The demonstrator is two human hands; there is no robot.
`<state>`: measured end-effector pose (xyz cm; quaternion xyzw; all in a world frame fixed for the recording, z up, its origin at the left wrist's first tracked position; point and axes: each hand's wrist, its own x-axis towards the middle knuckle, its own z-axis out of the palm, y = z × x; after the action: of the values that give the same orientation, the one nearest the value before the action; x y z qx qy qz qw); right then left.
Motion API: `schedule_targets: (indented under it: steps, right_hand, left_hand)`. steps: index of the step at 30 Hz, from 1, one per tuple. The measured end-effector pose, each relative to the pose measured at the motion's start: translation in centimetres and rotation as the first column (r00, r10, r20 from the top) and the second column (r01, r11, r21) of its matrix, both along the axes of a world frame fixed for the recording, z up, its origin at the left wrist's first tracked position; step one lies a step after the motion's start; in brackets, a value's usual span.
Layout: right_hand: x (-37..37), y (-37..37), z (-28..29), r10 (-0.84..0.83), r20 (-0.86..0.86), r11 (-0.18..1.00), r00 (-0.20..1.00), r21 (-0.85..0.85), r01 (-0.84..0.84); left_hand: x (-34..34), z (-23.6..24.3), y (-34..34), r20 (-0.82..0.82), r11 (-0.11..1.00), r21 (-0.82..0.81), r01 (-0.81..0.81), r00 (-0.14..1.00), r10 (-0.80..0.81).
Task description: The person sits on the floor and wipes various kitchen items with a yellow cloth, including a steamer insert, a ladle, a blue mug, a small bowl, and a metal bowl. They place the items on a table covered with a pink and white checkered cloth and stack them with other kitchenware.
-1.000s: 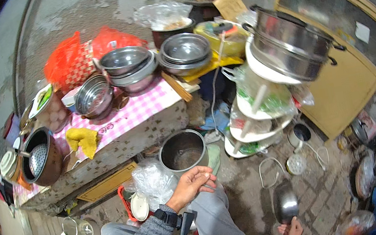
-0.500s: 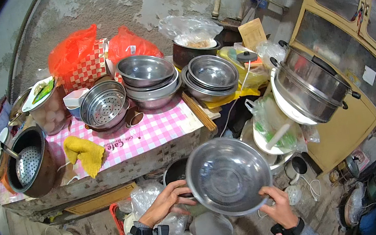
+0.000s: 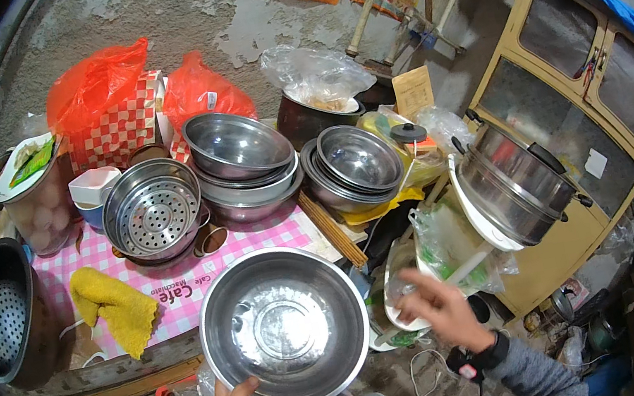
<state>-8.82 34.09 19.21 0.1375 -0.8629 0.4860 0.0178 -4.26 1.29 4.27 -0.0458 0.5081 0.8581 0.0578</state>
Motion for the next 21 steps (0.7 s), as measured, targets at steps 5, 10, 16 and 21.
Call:
schedule_targets:
  steps: [5, 10, 16, 21]
  right_hand:
    - [-9.4, 3.2, 2.0, -0.246, 0.124, 0.941, 0.961, -0.206, 0.267]
    - [-17.8, 4.5, 2.6, -0.384, 0.126, 0.9, 0.915, -0.172, 0.402]
    - [-23.6, 5.2, 2.5, -0.525, 0.13, 0.843, 0.841, -0.056, 0.535]
    - [-25.6, 5.0, 2.6, -0.541, 0.27, 0.791, 0.796, -0.159, 0.591]
  left_hand:
    - [-0.3, 0.2, 0.1, -0.038, 0.998, -0.006, -0.067, 0.997, 0.067]
    - [-0.3, -0.1, 0.5, -0.016, 0.999, 0.0, -0.044, 0.999, 0.044]
    - [0.1, 0.1, 0.3, 0.003, 0.998, -0.028, -0.055, 0.998, 0.055]
    - [-0.1, 0.0, 0.2, -0.022, 0.999, -0.017, -0.044, 0.999, 0.043]
